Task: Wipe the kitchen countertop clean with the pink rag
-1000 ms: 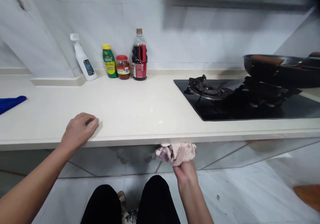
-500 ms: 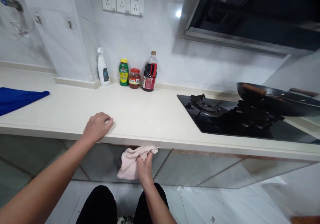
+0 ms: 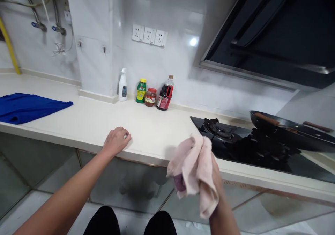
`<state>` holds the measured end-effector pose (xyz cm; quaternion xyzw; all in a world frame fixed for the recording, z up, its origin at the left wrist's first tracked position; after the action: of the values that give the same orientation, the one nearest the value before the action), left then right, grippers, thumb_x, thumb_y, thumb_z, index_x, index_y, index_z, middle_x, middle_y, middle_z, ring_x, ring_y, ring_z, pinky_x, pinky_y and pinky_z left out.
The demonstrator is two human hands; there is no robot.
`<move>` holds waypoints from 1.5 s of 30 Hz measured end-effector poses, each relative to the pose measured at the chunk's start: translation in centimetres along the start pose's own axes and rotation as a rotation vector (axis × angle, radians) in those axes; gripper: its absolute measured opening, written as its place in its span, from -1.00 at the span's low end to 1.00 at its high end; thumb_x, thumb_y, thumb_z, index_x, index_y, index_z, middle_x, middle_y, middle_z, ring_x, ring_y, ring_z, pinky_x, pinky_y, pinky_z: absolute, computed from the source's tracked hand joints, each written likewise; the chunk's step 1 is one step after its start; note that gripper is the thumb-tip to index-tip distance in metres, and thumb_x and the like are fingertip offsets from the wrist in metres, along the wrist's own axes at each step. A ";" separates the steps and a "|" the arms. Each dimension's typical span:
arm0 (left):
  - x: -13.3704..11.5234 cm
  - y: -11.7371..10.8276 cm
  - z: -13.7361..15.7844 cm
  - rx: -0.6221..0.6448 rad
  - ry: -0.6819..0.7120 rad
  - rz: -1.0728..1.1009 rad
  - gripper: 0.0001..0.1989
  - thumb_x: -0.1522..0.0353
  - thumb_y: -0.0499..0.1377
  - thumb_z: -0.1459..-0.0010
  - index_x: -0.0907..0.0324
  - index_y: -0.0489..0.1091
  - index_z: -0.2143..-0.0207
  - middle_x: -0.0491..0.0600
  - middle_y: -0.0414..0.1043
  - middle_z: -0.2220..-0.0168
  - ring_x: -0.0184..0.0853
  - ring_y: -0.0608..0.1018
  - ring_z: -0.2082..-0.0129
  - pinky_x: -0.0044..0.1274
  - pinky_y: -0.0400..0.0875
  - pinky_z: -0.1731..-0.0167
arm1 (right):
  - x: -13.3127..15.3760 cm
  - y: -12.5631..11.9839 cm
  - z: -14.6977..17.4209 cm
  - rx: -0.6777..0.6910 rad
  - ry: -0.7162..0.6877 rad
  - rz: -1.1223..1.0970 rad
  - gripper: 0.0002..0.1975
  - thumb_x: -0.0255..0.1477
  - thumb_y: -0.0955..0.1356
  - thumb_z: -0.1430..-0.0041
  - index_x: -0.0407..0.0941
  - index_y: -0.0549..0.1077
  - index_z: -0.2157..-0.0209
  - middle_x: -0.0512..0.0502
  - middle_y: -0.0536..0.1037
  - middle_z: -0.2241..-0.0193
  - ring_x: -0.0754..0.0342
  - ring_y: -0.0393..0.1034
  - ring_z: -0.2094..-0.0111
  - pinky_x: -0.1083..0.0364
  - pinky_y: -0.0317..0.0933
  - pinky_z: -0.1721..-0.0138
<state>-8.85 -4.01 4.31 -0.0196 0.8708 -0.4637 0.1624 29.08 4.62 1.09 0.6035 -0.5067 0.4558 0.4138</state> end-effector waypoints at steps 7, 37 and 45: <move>0.2 0.0 0.2 -0.018 -0.009 0.038 -0.73 0.30 0.04 -0.23 0.12 0.54 0.31 0.06 0.58 0.17 -0.15 0.55 0.07 -0.35 0.33 0.04 | 1.2 -5.1 -8.8 -0.153 -0.198 0.616 -0.32 -0.04 0.30 -0.12 -0.16 0.43 -0.15 -0.33 0.40 -0.17 -0.22 0.33 -0.13 -0.19 0.14 -0.24; 1.4 -0.2 -0.5 0.067 -0.070 0.108 -0.51 0.05 -0.11 -0.34 0.11 0.51 0.18 0.08 0.59 0.06 -0.08 0.52 -0.04 -0.26 0.26 -0.03 | -1.2 5.8 -0.2 0.425 -0.756 0.961 -0.34 -0.23 0.58 0.05 0.06 0.43 -0.11 -0.21 0.32 -0.27 -0.26 0.22 -0.23 -0.23 0.15 -0.16; 0.7 -0.1 -0.5 0.055 -0.046 0.082 -0.63 0.07 0.05 -0.25 0.07 0.55 0.24 0.04 0.61 0.07 -0.08 0.50 -0.03 -0.26 0.25 -0.06 | -3.2 -15.2 -5.1 0.157 -0.491 1.079 -0.41 -0.06 0.48 0.02 0.00 0.50 -0.04 -0.27 0.43 -0.18 -0.28 0.31 -0.21 -0.25 0.19 -0.20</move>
<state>-9.68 -3.86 4.46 0.0101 0.8539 -0.4796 0.2018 43.25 12.52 -1.38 0.3775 -0.7872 0.4850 -0.0509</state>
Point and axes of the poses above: each hand's wrist, its own z-axis away from the middle knuckle, its own y-axis out of the palm, x = y × z, the point moved 5 cm from there along -z, towards the middle knuckle
